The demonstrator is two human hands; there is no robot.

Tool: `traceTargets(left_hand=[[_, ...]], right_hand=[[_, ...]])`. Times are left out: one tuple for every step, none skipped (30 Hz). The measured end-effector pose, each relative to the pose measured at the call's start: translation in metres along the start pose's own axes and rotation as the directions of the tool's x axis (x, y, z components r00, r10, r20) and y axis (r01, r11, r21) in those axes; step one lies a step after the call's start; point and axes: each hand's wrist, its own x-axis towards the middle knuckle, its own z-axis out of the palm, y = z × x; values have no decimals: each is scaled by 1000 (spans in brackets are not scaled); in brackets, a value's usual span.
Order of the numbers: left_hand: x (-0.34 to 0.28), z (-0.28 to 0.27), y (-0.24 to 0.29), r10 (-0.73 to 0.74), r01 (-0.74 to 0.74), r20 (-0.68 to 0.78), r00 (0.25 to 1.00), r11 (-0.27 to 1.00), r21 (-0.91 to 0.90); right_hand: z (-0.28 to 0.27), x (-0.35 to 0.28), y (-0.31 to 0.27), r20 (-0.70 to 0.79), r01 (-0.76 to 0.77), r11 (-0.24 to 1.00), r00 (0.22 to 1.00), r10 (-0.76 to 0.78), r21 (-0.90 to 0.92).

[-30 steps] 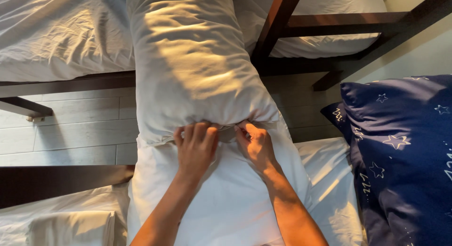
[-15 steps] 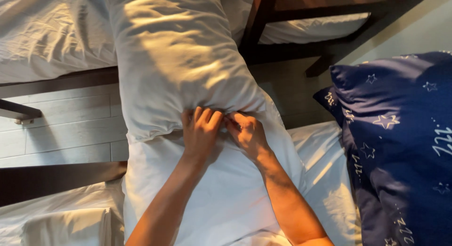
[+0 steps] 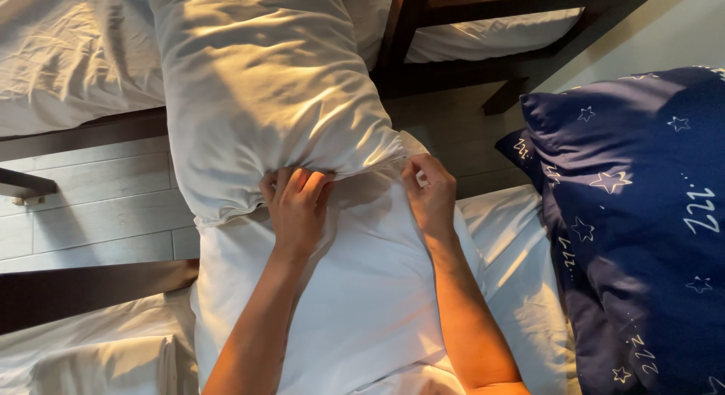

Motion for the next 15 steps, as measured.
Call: traceTargets(left_hand=[[0, 0, 1, 1, -1, -3, 1000, 1000, 2], [0, 0, 1, 6, -6, -15, 1000, 1000, 7], [1, -1, 2, 12, -11, -27, 1000, 1000, 13], [1, -1, 2, 14, -13, -33, 999, 1000, 16], [1, -1, 2, 4, -4, -23, 1000, 1000, 4], [0, -1, 1, -6, 6, -13, 1000, 1000, -7], [0, -2, 2, -5, 5, -18, 1000, 1000, -4], [0, -3, 2, -14, 14, 8, 1000, 1000, -18], [1, -3, 4, -22, 23, 34, 999, 999, -32], [1, -3, 5, -17, 18, 32, 999, 999, -35], [2, -4, 6, -25, 29, 66, 998, 997, -69], [5, -4, 7, -26, 36, 97, 995, 994, -102], [7, -3, 8, -16, 25, 92, 996, 994, -106], [9, -2, 8, -39, 50, 69, 997, 986, -161], [11, -1, 7, -63, 72, 47, 997, 974, -217]], right_hand=[[1, 1, 2, 0, 3, 1000, 1000, -3, 2], [1, 1, 3, -19, -6, 999, 1000, 6, 32], [2, 2, 4, -37, -14, 998, 999, 16, 61], [3, 6, 7, -38, -8, 998, 999, 11, 64], [4, 10, 10, 11, -27, 996, 1000, 27, 79], [5, 14, 12, 62, -48, 994, 997, 42, 93], [3, 25, 11, 62, -42, 994, 997, 37, 97], [1, 36, 10, 182, -62, 991, 982, 40, 115], [-2, 47, 9, 299, -83, 988, 953, 41, 129], [-4, 59, 5, 294, -81, 989, 955, 40, 127], [-7, 70, 0, 403, -43, 994, 915, -2, 104], [-10, 83, -5, 502, -1, 996, 864, -43, 86], [-8, 92, -6, 493, 4, 996, 869, -45, 84], [-6, 101, -8, 544, 131, 988, 825, -151, 77], [-3, 111, -9, 595, 255, 964, 765, -248, 75]])
